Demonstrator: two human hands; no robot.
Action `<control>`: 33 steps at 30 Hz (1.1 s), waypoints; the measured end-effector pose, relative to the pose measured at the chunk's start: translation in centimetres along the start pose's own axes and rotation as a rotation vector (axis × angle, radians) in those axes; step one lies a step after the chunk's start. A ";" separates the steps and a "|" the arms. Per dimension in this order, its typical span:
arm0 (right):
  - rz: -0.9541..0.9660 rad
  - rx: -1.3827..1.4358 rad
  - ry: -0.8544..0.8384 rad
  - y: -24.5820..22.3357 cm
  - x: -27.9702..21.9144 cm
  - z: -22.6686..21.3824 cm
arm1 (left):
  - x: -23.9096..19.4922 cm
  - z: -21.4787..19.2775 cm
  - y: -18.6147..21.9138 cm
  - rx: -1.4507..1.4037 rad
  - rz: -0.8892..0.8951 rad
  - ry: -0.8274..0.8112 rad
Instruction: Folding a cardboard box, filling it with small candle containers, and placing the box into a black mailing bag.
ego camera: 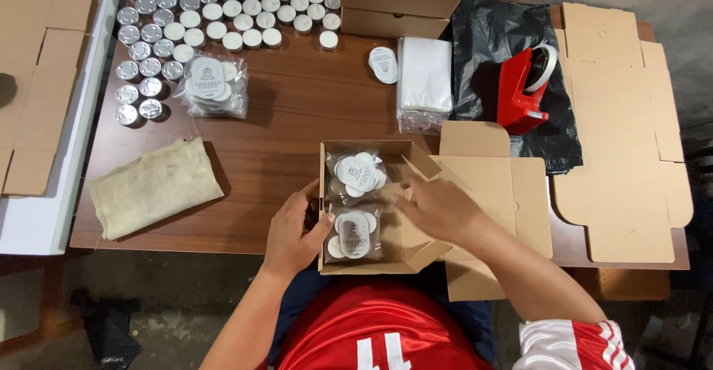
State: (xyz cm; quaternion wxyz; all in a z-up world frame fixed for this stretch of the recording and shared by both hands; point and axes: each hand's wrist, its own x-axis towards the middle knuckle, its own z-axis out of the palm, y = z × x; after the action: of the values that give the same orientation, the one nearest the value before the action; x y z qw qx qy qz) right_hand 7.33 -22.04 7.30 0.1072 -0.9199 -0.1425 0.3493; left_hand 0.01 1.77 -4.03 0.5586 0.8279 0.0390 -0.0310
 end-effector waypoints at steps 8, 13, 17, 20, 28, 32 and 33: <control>-0.155 0.097 -0.002 1.3 6.1 2.4 | -0.1 0.1 -0.5 -0.021 -0.026 0.001; -0.160 0.018 -0.013 0.4 6.8 2.5 | 0.0 0.1 -0.5 -0.019 -0.013 0.010; -0.101 -0.154 -0.009 0.0 6.4 0.1 | 0.1 -0.1 -0.4 -0.023 -0.010 0.010; -0.146 -0.110 0.120 -1.6 7.2 -3.5 | 0.0 -0.1 -0.7 -0.018 0.001 0.017; -0.754 -0.143 0.388 -14.4 21.6 -7.1 | 0.0 0.0 -1.4 0.128 0.059 0.013; -0.492 -0.242 0.215 -19.5 27.1 -4.9 | -0.1 -0.1 -1.3 0.114 0.034 0.012; -0.482 -0.283 0.229 -20.3 28.7 -4.1 | 0.0 -0.1 -1.4 0.115 0.051 0.020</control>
State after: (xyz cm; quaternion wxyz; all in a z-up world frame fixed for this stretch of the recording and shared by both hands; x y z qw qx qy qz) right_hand 26.79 6.27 -1.24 0.0733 -0.8987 -0.3909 0.1846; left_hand -0.15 2.40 -5.30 0.5102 0.8597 0.0218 -0.0110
